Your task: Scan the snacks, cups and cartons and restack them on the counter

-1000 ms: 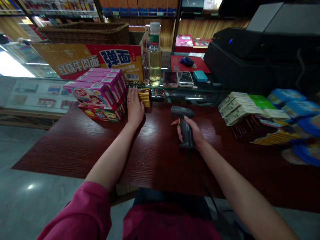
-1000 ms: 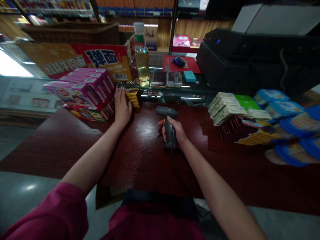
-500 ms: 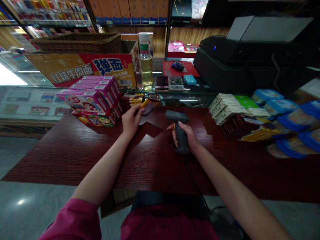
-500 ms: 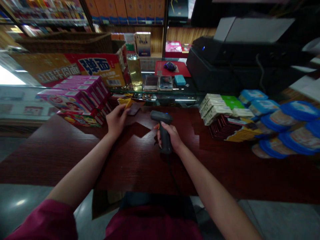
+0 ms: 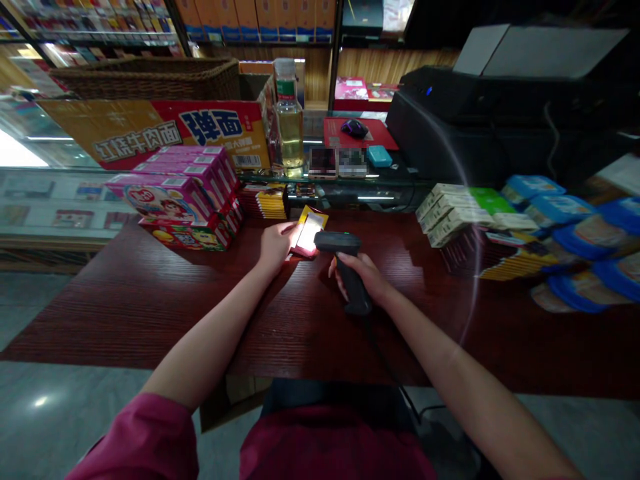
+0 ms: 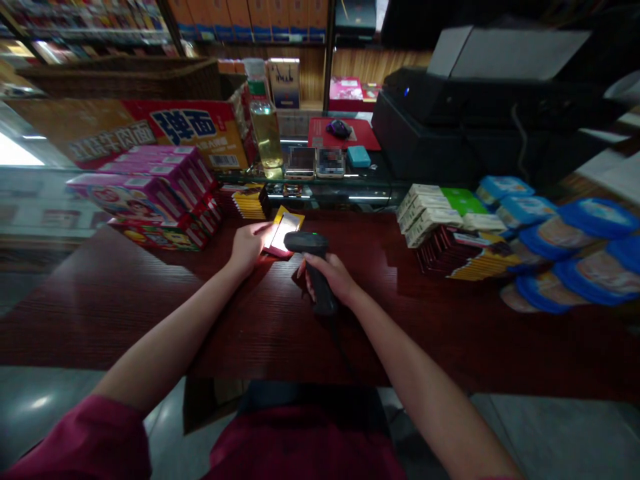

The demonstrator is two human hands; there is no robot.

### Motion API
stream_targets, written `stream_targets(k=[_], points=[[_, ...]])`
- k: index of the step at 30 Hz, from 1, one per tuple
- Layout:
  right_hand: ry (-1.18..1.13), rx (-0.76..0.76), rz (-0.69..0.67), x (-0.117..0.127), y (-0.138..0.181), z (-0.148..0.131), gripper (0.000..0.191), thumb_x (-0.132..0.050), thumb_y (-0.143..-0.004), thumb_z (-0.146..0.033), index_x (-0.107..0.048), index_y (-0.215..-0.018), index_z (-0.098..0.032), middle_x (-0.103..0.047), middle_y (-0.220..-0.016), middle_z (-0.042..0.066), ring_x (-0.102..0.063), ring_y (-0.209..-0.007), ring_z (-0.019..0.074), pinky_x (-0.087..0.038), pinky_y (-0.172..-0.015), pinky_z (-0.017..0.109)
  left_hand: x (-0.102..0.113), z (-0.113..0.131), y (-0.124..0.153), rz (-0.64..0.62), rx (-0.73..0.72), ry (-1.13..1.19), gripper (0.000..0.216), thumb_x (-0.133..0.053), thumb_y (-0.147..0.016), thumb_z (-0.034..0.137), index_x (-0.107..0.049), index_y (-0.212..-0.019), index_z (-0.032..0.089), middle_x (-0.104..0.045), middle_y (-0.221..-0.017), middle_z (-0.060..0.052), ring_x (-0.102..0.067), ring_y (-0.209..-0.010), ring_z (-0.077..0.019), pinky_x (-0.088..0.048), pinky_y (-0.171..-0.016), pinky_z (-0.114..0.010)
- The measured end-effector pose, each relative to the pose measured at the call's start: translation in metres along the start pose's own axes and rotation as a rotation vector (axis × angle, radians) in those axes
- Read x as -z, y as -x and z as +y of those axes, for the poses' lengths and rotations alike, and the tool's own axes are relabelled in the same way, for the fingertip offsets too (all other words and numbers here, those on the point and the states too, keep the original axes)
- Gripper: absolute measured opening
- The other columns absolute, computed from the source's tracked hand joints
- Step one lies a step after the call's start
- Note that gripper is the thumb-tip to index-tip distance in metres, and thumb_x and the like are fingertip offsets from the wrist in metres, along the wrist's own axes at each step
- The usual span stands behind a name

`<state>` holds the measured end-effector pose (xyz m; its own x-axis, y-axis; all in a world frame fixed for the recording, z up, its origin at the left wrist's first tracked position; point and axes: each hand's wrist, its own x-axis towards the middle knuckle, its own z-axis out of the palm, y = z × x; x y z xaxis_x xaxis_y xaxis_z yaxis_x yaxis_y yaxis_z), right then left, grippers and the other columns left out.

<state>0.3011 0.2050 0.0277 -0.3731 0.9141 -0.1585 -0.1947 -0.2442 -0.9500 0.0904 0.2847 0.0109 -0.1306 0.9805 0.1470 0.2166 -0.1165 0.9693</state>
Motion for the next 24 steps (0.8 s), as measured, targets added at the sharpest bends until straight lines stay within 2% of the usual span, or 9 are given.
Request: stream_targets(k=[3, 5, 7, 10, 13, 17, 20, 24], points=[[-0.012, 0.008, 0.019, 0.000, 0.000, -0.001, 0.045, -0.071, -0.081, -0.060, -0.069, -0.078, -0.015, -0.061, -0.053, 0.000, -0.054, -0.036, 0.0129, -0.045, -0.031, 0.022, -0.001, -0.002, -0.001, -0.017, 0.039, 0.079, 0.038, -0.077, -0.080, 0.042, -0.081, -0.104, 0.014, -0.082, -0.098, -0.010, -0.077, -0.091, -0.0278, -0.062, -0.077, -0.034], [-0.036, 0.019, 0.033, 0.001, 0.002, -0.001, 0.046, -0.071, -0.081, -0.061, -0.069, -0.081, -0.015, -0.062, -0.054, 0.000, -0.055, -0.037, 0.0128, -0.045, -0.032, 0.022, 0.000, -0.001, 0.001, -0.019, 0.016, 0.112, 0.042, -0.079, -0.078, 0.046, -0.081, -0.104, 0.013, -0.082, -0.097, -0.011, -0.077, -0.090, -0.0278, -0.062, -0.076, -0.034], [-0.072, 0.042, 0.051, 0.005, 0.006, 0.000, 0.047, -0.070, -0.081, -0.062, -0.069, -0.083, -0.016, -0.062, -0.054, 0.000, -0.054, -0.037, 0.0123, -0.046, -0.033, 0.022, 0.002, 0.004, 0.006, 0.009, -0.072, 0.102, 0.045, -0.079, -0.078, 0.050, -0.080, -0.105, 0.013, -0.081, -0.100, -0.011, -0.077, -0.093, -0.0277, -0.063, -0.080, -0.035], [-0.126, 0.082, 0.104, 0.019, 0.024, 0.002, 0.048, -0.069, -0.081, -0.064, -0.070, -0.086, -0.016, -0.062, -0.056, -0.001, -0.055, -0.039, 0.0116, -0.048, -0.035, 0.021, -0.002, 0.019, 0.016, 0.055, -0.291, -0.002, 0.040, -0.078, -0.082, 0.049, -0.080, -0.106, 0.017, -0.081, -0.106, -0.008, -0.077, -0.097, -0.0259, -0.062, -0.089, -0.036], [-0.138, 0.147, 0.202, 0.041, 0.056, 0.005, 0.049, -0.070, -0.080, -0.064, -0.071, -0.090, -0.016, -0.063, -0.059, -0.002, -0.056, -0.041, 0.0112, -0.050, -0.038, 0.022, -0.021, 0.043, 0.025, 0.059, -0.456, -0.111, 0.031, -0.074, -0.088, 0.046, -0.080, -0.110, 0.025, -0.081, -0.107, -0.003, -0.077, -0.097, -0.0241, -0.061, -0.092, -0.035], [-0.177, 0.275, 0.415, 0.069, 0.112, 0.010, 0.046, -0.072, -0.081, -0.061, -0.072, -0.092, -0.017, -0.062, -0.062, -0.002, -0.057, -0.043, 0.0119, -0.052, -0.039, 0.023, -0.079, 0.084, 0.038, -0.046, -0.701, -0.205, 0.027, -0.066, -0.096, 0.041, -0.078, -0.117, 0.029, -0.081, -0.110, -0.001, -0.078, -0.094, -0.0225, -0.062, -0.086, -0.032], [-0.239, 0.392, 0.609, 0.088, 0.149, 0.013, 0.045, -0.073, -0.080, -0.061, -0.070, -0.091, -0.018, -0.062, -0.061, -0.002, -0.056, -0.040, 0.0112, -0.051, -0.037, 0.023, -0.137, 0.113, 0.050, -0.130, -0.935, -0.303, 0.028, -0.061, -0.100, 0.036, -0.076, -0.122, 0.028, -0.080, -0.115, -0.003, -0.079, -0.097, -0.0214, -0.061, -0.082, -0.028], [-0.317, 0.525, 0.830, 0.108, 0.181, 0.017, 0.046, -0.075, -0.078, -0.062, -0.068, -0.089, -0.018, -0.062, -0.058, -0.003, -0.054, -0.038, 0.0108, -0.048, -0.034, 0.021, -0.212, 0.141, 0.067, -0.274, -1.192, -0.450, 0.030, -0.058, -0.101, 0.024, -0.073, -0.127, 0.025, -0.077, -0.122, -0.005, -0.077, -0.107, -0.0211, -0.061, -0.086, -0.028]])
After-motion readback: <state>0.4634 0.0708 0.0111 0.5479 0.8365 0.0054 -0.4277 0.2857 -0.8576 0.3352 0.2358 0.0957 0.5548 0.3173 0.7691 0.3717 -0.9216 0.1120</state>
